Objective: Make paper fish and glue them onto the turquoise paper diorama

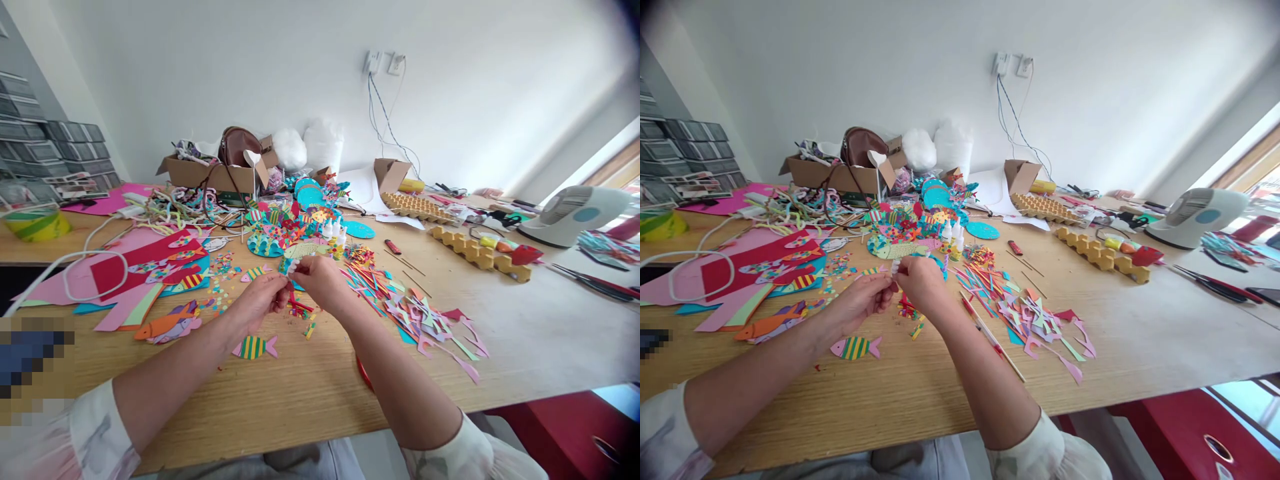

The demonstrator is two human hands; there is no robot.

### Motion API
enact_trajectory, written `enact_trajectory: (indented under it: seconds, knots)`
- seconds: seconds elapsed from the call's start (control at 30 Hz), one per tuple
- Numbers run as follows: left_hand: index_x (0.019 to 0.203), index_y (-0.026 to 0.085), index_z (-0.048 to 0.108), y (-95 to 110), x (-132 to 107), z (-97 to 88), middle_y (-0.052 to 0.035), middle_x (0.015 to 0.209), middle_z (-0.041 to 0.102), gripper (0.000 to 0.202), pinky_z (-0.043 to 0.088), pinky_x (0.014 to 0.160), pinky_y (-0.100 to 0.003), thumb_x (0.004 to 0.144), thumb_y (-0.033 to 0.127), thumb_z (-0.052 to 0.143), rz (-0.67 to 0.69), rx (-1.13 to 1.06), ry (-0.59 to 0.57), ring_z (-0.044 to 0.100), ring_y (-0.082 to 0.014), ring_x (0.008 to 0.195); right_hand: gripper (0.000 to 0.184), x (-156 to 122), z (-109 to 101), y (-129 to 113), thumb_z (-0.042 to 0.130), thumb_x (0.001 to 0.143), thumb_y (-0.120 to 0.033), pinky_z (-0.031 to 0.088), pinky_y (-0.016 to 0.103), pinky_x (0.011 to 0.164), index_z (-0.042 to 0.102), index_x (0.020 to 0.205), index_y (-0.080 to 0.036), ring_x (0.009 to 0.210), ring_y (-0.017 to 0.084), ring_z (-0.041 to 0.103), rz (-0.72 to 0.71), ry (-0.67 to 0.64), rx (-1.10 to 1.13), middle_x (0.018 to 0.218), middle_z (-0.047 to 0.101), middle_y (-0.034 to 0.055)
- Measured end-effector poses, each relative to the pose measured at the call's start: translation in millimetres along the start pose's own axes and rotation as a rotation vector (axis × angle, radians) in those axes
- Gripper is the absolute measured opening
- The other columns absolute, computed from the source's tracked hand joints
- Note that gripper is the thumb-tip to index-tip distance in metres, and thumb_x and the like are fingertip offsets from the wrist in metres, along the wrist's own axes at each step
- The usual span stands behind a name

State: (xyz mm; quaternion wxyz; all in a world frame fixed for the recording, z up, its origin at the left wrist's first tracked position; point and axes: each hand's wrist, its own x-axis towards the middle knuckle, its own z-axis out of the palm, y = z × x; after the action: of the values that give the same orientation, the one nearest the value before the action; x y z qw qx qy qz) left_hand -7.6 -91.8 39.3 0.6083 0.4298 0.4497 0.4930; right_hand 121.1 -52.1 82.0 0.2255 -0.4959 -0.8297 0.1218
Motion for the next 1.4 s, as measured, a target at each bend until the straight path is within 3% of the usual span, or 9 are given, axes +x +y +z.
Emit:
enact_trajectory:
  seconds: [0.07,0.13,0.2,0.3,0.4,0.53,0.67,1.07,1.4]
  knots:
    - [0.072,0.015,0.055,2,3,-6.3,0.0026,0.056,0.052,0.032,0.031,0.044,-0.019,0.073,0.047,0.053,0.006,0.129,-0.03,0.045,-0.0078,0.045,0.01,5,0,5,0.059,0.073,-0.022,0.027,0.021,0.05,0.067,0.068,-0.017,0.056,0.011,0.05,0.009,0.014,0.012,0.061,0.062,-0.0005]
    - [0.076,0.016,0.057,1,8,-16.4,0.0011,0.058,0.054,0.034,0.036,0.046,-0.021,0.077,0.048,0.046,0.07,0.39,-0.01,0.049,-0.0109,0.047,0.011,10,2,11,0.06,0.073,-0.024,0.028,0.02,0.05,0.068,0.07,-0.017,0.057,0.011,0.05,0.029,0.024,0.021,0.063,0.062,-0.0005]
    - [0.072,0.018,0.059,-1,14,-27.7,0.0,0.057,0.056,0.024,0.041,0.052,-0.025,0.076,0.038,0.047,0.167,0.659,0.044,0.054,-0.015,0.055,0.012,14,7,19,0.06,0.073,-0.025,0.028,0.02,0.05,0.069,0.071,-0.017,0.058,0.011,0.051,0.05,0.018,-0.007,0.064,0.063,-0.0004]
    - [0.066,0.021,0.063,-7,21,-40.0,-0.0041,0.072,0.063,0.01,0.043,0.076,-0.032,0.068,0.017,0.054,0.255,0.802,0.071,0.057,-0.0215,0.082,0.014,21,20,28,0.059,0.074,-0.026,0.029,0.02,0.051,0.07,0.072,-0.018,0.059,0.011,0.053,0.06,-0.012,-0.057,0.065,0.064,0.0003]
    - [0.078,0.02,0.067,-12,23,-42.7,-0.0081,0.093,0.066,0.029,0.035,0.093,-0.037,0.067,0.003,0.046,0.388,1.068,0.0,0.053,-0.0237,0.101,0.014,28,34,36,0.058,0.074,-0.024,0.03,0.021,0.051,0.071,0.073,-0.018,0.061,0.012,0.055,0.066,-0.035,-0.078,0.069,0.066,0.0023]
    - [0.098,0.017,0.064,-16,27,-39.1,-0.0102,0.108,0.064,0.045,0.036,0.096,-0.039,0.07,-0.003,0.036,0.538,1.455,-0.109,0.052,-0.0217,0.107,0.014,37,50,46,0.06,0.073,-0.024,0.032,0.021,0.054,0.072,0.078,-0.019,0.067,0.014,0.058,0.064,-0.057,-0.104,0.078,0.069,0.0042]
    - [0.107,0.013,0.06,-18,32,-37.7,-0.0132,0.113,0.061,0.049,0.037,0.096,-0.041,0.07,-0.005,0.034,0.546,1.551,-0.159,0.049,-0.0235,0.111,0.015,42,60,52,0.06,0.072,-0.024,0.034,0.021,0.057,0.072,0.08,-0.02,0.072,0.015,0.059,0.041,-0.079,-0.117,0.083,0.07,0.0043]
    - [0.111,0.011,0.056,-25,41,-40.7,-0.0127,0.115,0.058,0.051,0.036,0.097,-0.041,0.068,-0.008,0.035,0.508,1.692,-0.183,0.044,-0.0253,0.115,0.017,48,68,55,0.06,0.074,-0.024,0.035,0.02,0.058,0.072,0.085,-0.02,0.074,0.014,0.06,0.053,-0.153,-0.162,0.084,0.07,0.0034]
    - [0.116,0.017,0.054,-34,53,-42.3,-0.0078,0.118,0.057,0.052,0.04,0.092,-0.037,0.07,-0.003,0.039,0.531,1.71,-0.2,0.045,-0.0232,0.109,0.021,49,69,57,0.057,0.075,-0.024,0.036,0.021,0.058,0.071,0.09,-0.02,0.078,0.015,0.06,0.064,-0.201,-0.189,0.088,0.071,0.0046]
